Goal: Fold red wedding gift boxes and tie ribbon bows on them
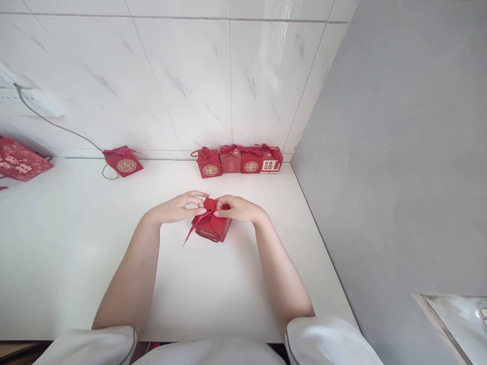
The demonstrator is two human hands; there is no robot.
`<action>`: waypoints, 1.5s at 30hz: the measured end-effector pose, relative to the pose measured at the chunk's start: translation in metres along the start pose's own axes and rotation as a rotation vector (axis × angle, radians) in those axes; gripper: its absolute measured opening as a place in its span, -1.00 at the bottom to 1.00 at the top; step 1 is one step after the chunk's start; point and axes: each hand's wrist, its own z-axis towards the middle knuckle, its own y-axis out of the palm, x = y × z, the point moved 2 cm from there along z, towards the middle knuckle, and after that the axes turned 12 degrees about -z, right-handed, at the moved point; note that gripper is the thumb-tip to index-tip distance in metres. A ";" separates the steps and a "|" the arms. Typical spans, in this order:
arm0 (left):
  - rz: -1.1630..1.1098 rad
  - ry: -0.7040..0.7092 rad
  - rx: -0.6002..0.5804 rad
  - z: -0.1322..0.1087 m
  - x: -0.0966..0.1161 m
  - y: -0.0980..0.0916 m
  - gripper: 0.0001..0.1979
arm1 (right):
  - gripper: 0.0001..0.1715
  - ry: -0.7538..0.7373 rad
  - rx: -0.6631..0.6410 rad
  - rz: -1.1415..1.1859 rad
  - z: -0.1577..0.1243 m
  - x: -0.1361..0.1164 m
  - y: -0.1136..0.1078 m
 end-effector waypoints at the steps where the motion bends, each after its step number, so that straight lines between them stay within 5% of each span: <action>1: 0.011 -0.006 -0.006 0.000 0.000 0.000 -0.57 | -0.73 0.014 -0.008 0.001 -0.001 0.000 -0.001; 19: 0.001 0.016 -0.076 -0.005 -0.004 -0.008 -0.60 | -0.80 -0.023 -0.006 -0.031 -0.008 0.003 -0.010; 25: 0.031 -0.024 -0.022 -0.006 0.000 -0.008 -0.61 | -0.75 -0.007 0.114 0.002 -0.008 0.000 -0.013; 31: 0.016 0.011 -0.096 -0.007 -0.001 -0.007 -0.66 | -0.74 -0.059 -0.041 0.029 -0.005 0.000 -0.007; 40: 0.004 -0.039 -0.096 -0.011 0.004 -0.008 -0.55 | -0.51 -0.086 -0.032 0.149 0.000 0.000 -0.003; 45: 0.002 -0.029 -0.138 -0.010 0.001 -0.008 -0.65 | -0.47 -0.020 -0.038 0.133 0.000 -0.004 -0.003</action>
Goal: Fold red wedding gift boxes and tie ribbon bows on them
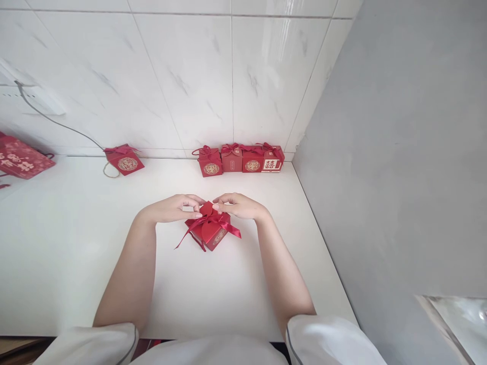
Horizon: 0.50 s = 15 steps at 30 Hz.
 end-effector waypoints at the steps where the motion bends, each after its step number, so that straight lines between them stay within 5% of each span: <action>1: 0.002 -0.003 -0.004 0.000 -0.001 0.000 -0.66 | -0.47 0.009 -0.007 -0.016 -0.001 -0.001 0.000; 10: -0.004 -0.033 0.064 0.001 -0.002 0.000 -0.66 | -0.72 -0.025 -0.005 -0.165 -0.007 -0.005 -0.001; 15: 0.037 -0.007 0.342 -0.007 0.010 0.000 -0.61 | -0.67 0.068 0.198 -0.175 -0.008 -0.002 -0.004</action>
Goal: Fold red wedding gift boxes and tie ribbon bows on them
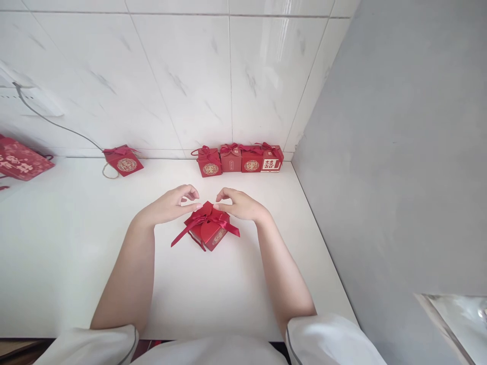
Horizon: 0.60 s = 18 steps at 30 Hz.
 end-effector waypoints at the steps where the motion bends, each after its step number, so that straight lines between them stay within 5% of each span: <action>1: 0.034 0.005 0.024 -0.002 0.003 0.001 -0.60 | -0.63 0.050 0.029 -0.028 0.000 0.001 -0.001; 4: 0.140 -0.032 -0.101 -0.006 0.007 0.008 -0.63 | -0.50 0.206 -0.003 -0.142 -0.002 0.004 -0.005; 10: 0.113 -0.079 -0.196 -0.002 0.005 0.016 -0.78 | -0.51 0.270 -0.437 -0.191 -0.006 0.010 -0.003; 18: 0.104 -0.129 -0.064 -0.024 0.002 -0.033 -0.73 | -0.78 0.220 -0.402 -0.204 -0.012 0.015 -0.013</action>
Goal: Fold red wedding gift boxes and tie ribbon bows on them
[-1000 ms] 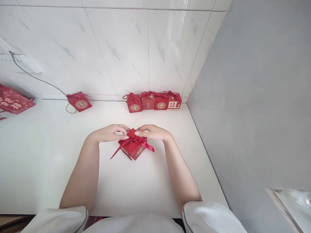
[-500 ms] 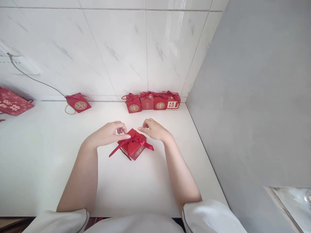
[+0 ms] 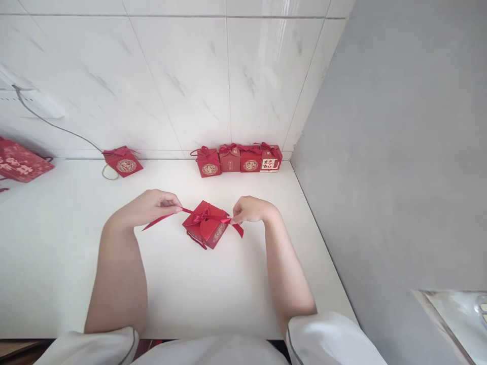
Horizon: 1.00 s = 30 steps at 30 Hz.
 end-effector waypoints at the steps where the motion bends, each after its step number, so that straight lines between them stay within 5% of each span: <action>1: 0.005 -0.028 0.029 -0.004 -0.005 -0.006 -0.72 | -0.77 0.022 0.003 -0.013 -0.002 0.003 -0.001; 11: 0.030 -0.314 0.415 -0.029 -0.052 -0.034 -0.73 | -0.75 0.250 0.127 -0.015 -0.028 0.040 -0.010; 15: 0.072 -0.397 0.283 -0.024 -0.056 -0.032 -0.67 | -0.79 0.243 0.129 0.015 -0.034 0.046 -0.012; 23: -0.036 -0.085 -0.003 0.004 -0.020 0.011 -0.51 | -0.48 0.033 0.293 0.133 0.009 0.004 0.004; 30: -0.008 0.023 -0.045 0.008 -0.010 0.037 -0.72 | -0.45 -0.066 0.142 0.142 0.026 -0.035 0.021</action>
